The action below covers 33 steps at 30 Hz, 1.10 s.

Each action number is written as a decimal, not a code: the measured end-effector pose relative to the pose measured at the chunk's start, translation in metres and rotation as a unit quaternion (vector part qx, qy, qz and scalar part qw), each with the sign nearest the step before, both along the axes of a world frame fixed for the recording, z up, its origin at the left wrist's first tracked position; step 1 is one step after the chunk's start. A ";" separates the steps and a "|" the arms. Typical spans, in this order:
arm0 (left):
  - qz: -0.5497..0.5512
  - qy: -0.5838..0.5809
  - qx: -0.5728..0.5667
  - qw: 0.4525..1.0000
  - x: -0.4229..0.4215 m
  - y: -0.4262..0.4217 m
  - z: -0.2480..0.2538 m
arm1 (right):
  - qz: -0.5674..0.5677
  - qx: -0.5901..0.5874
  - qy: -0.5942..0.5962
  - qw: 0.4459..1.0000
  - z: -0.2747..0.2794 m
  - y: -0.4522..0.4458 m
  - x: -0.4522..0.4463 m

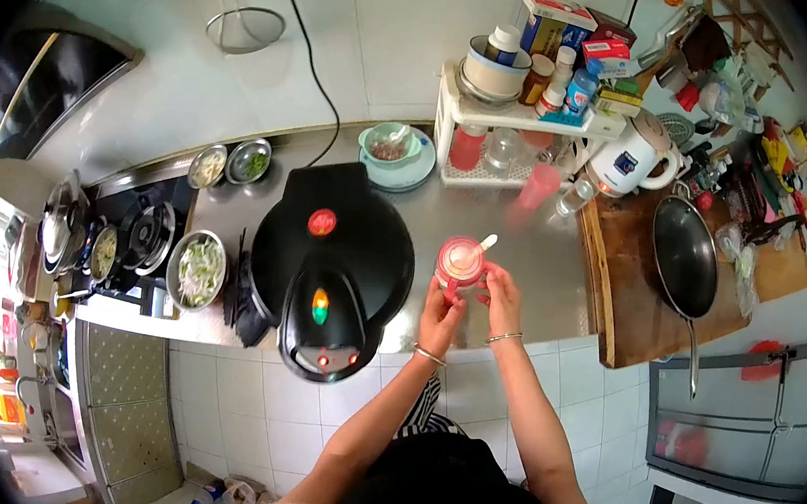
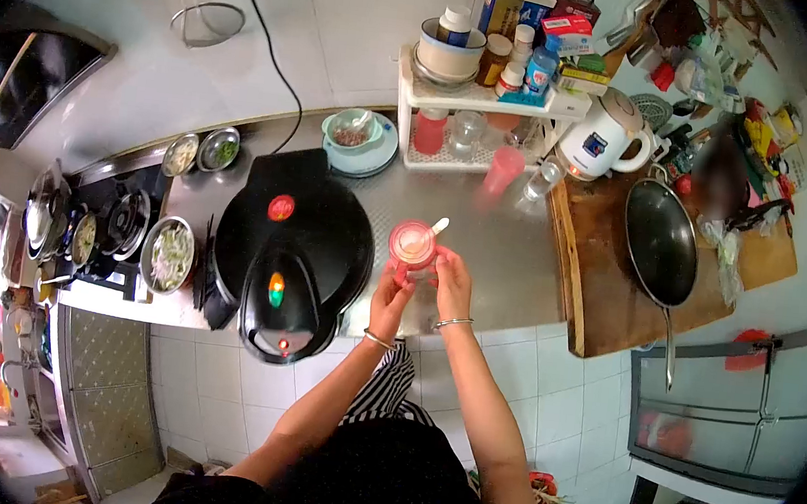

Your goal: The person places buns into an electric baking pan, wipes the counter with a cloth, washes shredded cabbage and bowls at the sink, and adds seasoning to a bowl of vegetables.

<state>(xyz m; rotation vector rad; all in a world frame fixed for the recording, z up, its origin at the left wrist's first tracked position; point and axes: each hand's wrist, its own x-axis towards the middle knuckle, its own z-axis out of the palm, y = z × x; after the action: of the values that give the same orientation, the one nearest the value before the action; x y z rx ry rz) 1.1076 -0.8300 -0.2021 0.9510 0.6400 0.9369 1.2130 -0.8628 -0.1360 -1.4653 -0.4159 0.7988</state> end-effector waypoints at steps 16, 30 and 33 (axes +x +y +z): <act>0.001 0.109 0.020 0.994 0.144 0.073 -0.087 | -0.009 0.004 0.029 1.000 -0.087 0.078 0.123; 0.036 0.170 0.123 0.977 0.171 0.069 -0.084 | 0.050 -0.014 -0.026 0.998 -0.076 0.079 0.157; 0.084 0.170 0.099 0.977 0.167 0.065 -0.076 | 0.022 0.001 -0.004 1.000 -0.102 0.074 0.160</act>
<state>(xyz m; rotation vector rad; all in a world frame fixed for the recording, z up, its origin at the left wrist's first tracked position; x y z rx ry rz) 1.2747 -0.7647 -0.2780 1.2662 0.9403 1.0102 1.3725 -0.7890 -0.2382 -1.4620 -0.4560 0.8274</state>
